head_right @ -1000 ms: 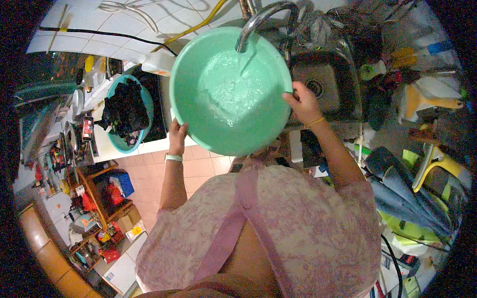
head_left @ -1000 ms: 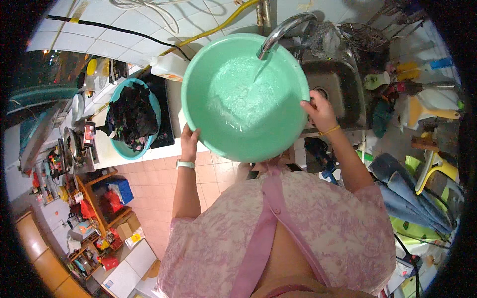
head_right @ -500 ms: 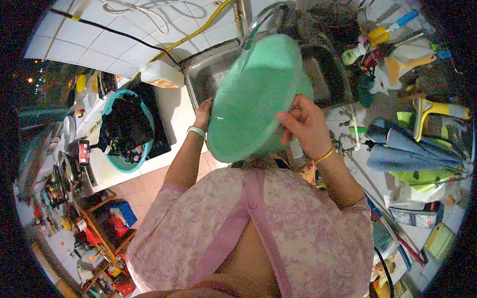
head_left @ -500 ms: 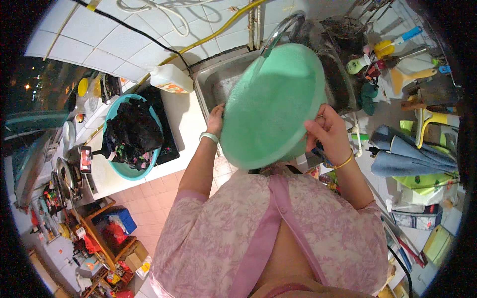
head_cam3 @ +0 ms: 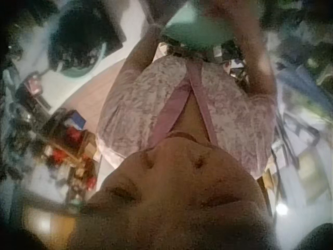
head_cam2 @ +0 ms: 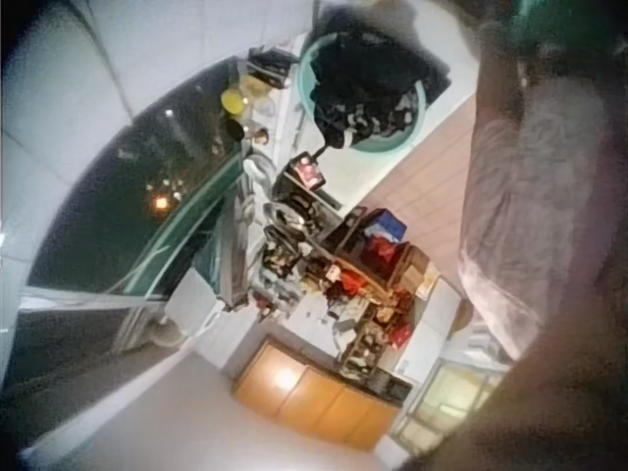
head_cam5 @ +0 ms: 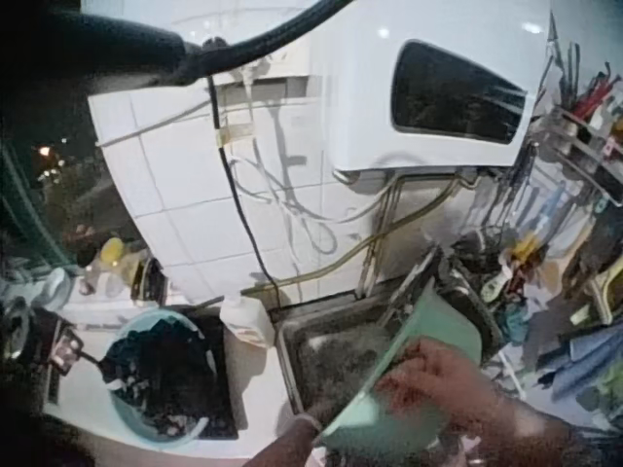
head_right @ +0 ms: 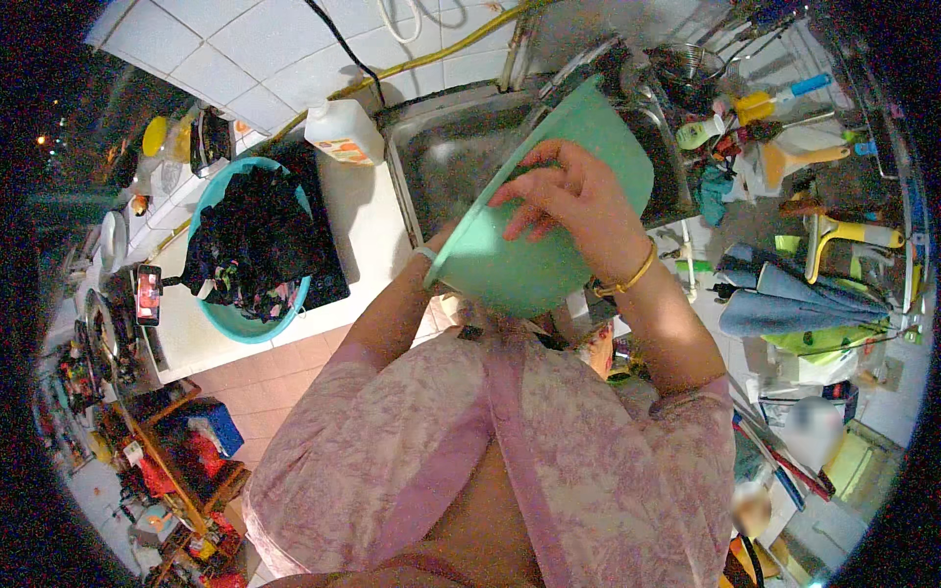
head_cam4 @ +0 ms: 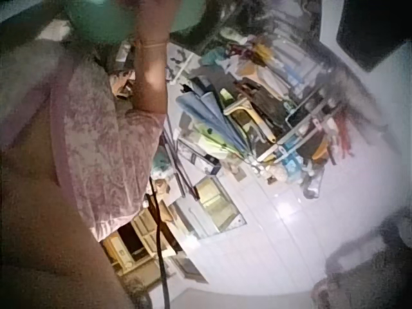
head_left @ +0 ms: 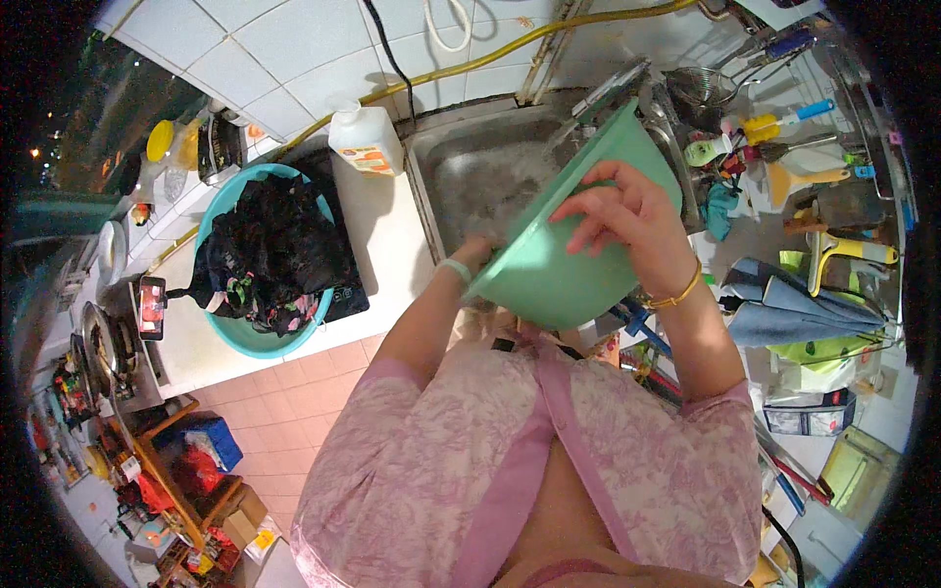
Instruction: The person washes several pieces of dark laundry by hand in a green basin with soapy water, rinses the items, and later washes a lighter piece of fabric under running water from a faucet.
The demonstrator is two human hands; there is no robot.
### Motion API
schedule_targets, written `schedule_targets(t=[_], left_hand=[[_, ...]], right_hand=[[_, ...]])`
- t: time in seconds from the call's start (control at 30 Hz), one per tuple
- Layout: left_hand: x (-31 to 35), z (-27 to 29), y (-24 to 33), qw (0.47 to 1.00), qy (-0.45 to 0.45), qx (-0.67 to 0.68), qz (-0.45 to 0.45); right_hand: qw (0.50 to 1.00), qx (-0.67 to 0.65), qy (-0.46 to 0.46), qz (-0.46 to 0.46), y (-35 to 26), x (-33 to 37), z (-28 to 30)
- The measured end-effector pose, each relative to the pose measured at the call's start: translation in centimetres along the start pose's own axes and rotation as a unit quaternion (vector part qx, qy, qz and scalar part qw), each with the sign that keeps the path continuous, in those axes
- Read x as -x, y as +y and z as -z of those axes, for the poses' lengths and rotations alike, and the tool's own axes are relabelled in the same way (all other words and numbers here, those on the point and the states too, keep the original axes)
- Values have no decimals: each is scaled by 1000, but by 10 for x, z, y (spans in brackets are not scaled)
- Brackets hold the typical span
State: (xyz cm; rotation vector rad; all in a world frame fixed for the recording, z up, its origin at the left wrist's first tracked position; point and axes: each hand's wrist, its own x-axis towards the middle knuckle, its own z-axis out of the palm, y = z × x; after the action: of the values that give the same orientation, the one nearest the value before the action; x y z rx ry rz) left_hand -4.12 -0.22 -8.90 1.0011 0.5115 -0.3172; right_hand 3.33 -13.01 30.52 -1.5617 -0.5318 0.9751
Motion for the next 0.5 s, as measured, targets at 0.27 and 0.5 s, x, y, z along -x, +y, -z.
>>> schedule_targets(t=[0.27,0.5], left_hand=[[2,-61,24,996,-46,17,81],[53,-14,59,994,-44,-54,86]], right_hand=[[999,33,-4,-26,-12,12,-5],[994,-79,81,6,4,45,11]])
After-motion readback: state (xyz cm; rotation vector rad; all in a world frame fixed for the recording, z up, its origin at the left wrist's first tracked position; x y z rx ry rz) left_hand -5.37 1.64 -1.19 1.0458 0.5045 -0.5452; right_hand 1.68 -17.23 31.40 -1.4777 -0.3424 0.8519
